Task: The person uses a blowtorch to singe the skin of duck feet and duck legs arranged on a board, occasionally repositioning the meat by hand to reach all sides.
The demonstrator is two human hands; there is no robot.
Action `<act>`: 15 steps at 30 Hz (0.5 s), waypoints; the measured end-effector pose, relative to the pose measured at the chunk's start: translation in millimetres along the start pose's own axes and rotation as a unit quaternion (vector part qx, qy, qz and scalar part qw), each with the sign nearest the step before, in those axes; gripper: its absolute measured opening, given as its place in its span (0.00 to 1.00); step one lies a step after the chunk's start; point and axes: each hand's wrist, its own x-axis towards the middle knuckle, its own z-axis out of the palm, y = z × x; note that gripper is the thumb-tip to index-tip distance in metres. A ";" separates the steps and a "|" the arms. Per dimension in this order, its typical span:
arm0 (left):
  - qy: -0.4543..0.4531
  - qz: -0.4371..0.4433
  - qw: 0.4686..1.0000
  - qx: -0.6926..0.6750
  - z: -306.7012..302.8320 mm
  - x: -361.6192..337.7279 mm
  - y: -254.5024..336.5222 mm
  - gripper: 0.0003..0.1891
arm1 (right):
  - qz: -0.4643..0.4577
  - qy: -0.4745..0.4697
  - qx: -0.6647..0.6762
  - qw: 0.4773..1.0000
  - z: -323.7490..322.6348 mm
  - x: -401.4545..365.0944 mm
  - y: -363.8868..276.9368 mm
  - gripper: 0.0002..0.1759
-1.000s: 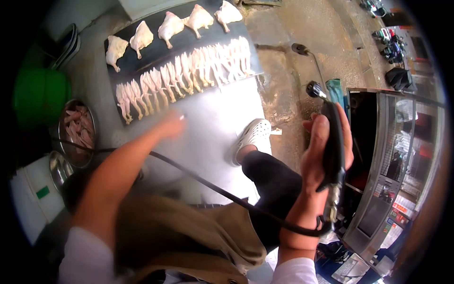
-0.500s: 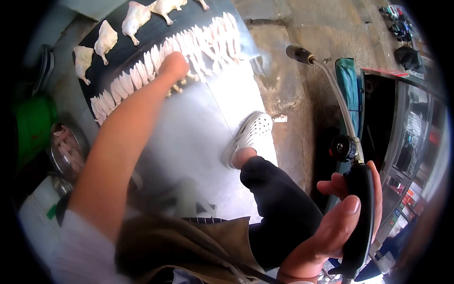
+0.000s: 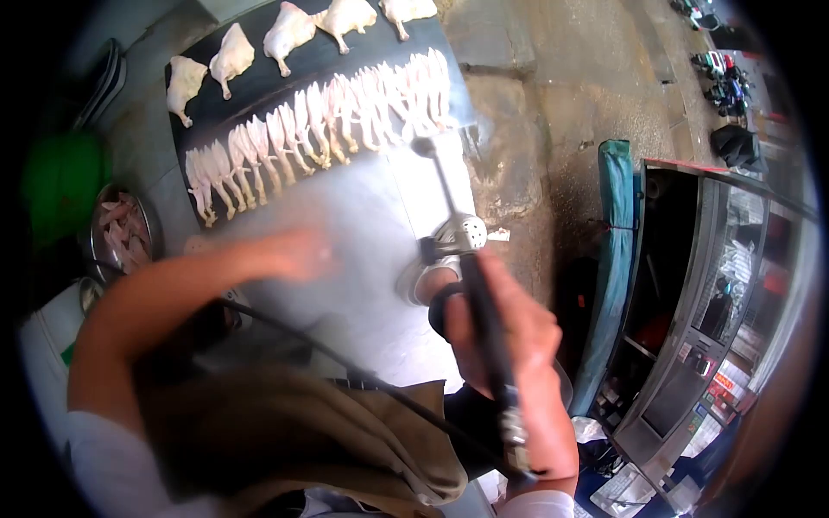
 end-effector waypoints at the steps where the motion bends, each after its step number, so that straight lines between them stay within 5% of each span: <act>1: -0.006 0.021 0.997 -0.077 18.7 -38.2 13.1 0.23 | -0.062 -0.043 0.011 0.997 9.2 4.9 -7.3 0.26; 3: -0.202 -0.044 0.977 -0.052 4.8 -97.8 56.2 0.23 | -0.165 -0.104 0.017 0.981 37.0 -5.4 7.9 0.33; 5: -0.241 -0.031 0.970 -0.026 21.7 -134.5 65.1 0.24 | -0.190 -0.160 -0.028 0.968 50.2 -9.6 -0.9 0.31; 10: -0.084 -0.044 0.995 -0.014 35.0 -189.3 115.8 0.17 | -0.261 -0.220 -0.103 0.934 79.2 -17.0 -9.5 0.31; 15: 0.070 0.069 0.994 0.051 52.5 -189.2 115.1 0.09 | -0.276 -0.225 -0.130 0.925 93.3 -10.6 -18.9 0.34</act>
